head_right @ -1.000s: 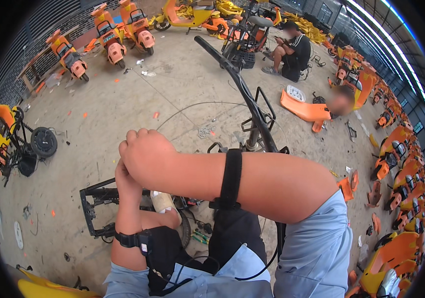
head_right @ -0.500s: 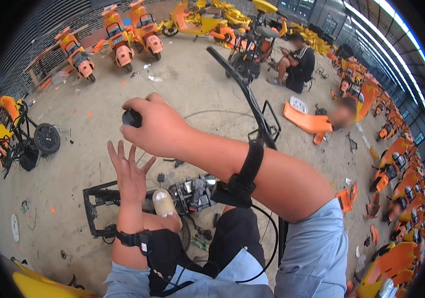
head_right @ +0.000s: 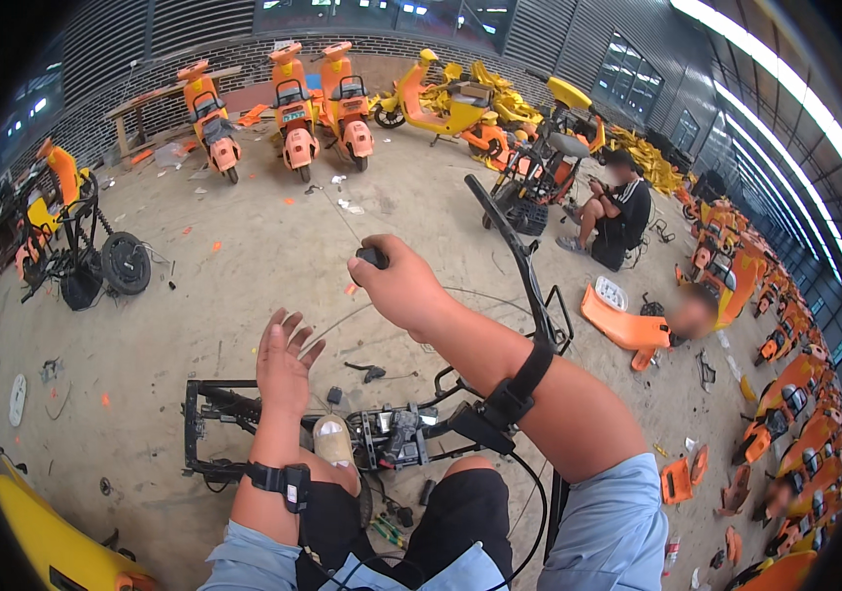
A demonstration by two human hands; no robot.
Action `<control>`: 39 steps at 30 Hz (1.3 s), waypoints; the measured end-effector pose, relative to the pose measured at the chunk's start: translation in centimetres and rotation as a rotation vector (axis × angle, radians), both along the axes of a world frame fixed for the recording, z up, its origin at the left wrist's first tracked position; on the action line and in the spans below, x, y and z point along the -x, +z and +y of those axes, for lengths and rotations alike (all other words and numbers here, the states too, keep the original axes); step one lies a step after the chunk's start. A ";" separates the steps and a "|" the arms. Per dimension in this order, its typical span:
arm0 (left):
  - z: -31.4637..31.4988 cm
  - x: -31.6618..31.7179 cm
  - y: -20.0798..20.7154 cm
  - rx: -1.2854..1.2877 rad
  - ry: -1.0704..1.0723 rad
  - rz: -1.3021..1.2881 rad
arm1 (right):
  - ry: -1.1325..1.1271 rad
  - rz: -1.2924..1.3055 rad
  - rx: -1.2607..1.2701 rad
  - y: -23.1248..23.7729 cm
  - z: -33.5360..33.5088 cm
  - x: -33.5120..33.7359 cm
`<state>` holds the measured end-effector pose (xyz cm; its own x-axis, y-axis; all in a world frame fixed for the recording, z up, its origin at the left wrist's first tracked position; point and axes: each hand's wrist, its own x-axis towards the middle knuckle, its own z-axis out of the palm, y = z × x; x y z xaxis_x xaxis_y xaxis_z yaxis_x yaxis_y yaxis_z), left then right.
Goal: The person assembles a throttle handle onto a motorcycle frame by fitting a cable into the throttle tube, positioning the housing over the handlebar, and tightening screws with a screwdriver.
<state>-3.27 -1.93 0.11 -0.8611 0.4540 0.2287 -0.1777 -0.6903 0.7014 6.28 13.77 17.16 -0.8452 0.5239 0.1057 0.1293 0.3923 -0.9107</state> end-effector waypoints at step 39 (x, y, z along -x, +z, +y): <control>1.1 -4.3 2.2 0.327 -0.058 0.399 | 0.309 -0.379 -0.560 -2.4 -1.1 -0.7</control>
